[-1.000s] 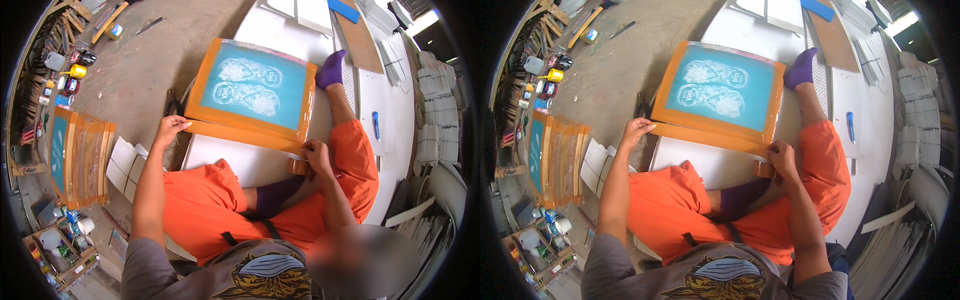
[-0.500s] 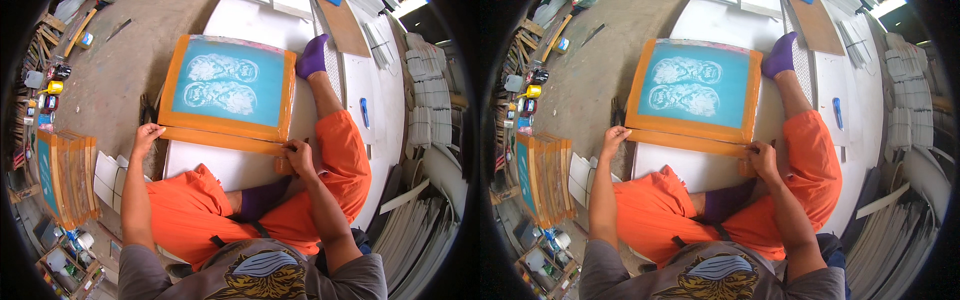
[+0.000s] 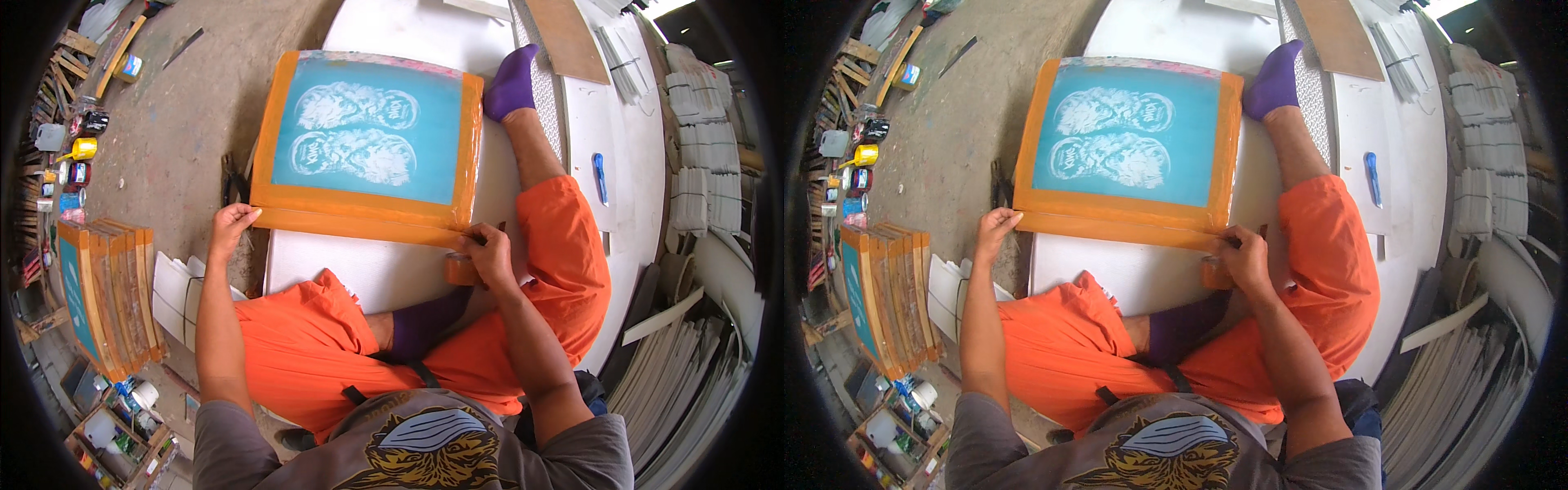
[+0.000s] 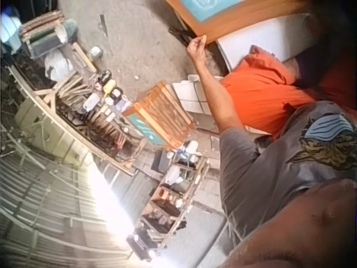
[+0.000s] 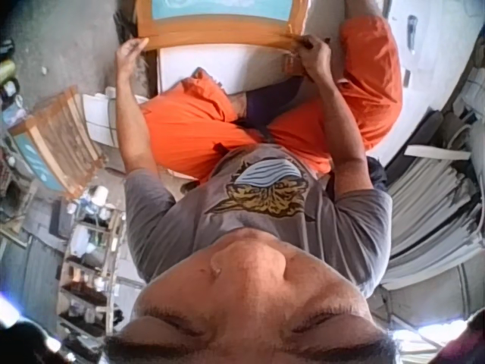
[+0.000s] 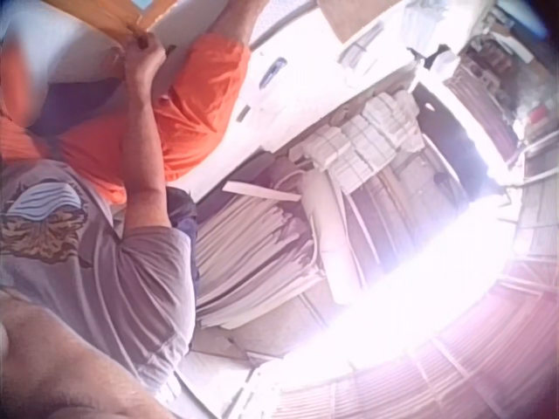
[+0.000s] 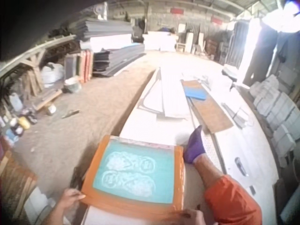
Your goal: The person sits on the floor and applies orange tape to the edges of a rectangular frame with a teal screen. They repeatedly tear strips of tape, align them along the frame's perimeter, and smooth them down by hand.
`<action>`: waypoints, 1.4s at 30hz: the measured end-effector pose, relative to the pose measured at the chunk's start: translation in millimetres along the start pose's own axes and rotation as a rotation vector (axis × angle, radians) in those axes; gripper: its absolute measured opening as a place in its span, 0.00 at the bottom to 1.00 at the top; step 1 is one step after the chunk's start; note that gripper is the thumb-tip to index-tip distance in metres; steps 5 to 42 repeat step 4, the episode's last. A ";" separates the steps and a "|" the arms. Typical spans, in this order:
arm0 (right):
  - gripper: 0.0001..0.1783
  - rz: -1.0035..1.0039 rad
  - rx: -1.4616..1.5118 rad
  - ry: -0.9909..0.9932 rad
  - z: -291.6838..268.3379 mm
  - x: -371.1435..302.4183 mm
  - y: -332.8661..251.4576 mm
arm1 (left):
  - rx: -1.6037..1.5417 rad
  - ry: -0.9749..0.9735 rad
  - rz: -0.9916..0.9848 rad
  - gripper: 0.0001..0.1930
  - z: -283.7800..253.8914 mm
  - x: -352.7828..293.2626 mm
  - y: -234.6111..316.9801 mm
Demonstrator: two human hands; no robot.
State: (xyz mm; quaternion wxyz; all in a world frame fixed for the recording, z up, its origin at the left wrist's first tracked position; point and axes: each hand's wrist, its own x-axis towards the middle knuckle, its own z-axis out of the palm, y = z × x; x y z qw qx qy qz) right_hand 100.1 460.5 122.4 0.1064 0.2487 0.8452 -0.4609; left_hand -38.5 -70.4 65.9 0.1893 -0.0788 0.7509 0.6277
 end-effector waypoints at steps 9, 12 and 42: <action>0.11 0.045 0.036 -0.017 1.7 6.4 7.0 | -0.008 0.000 0.019 0.06 -12.2 1.4 -13.9; 0.11 0.045 0.036 -0.017 1.7 6.4 7.0 | -0.008 0.000 0.019 0.06 -12.2 1.4 -13.9; 0.11 0.045 0.036 -0.017 1.7 6.4 7.0 | -0.008 0.000 0.019 0.06 -12.2 1.4 -13.9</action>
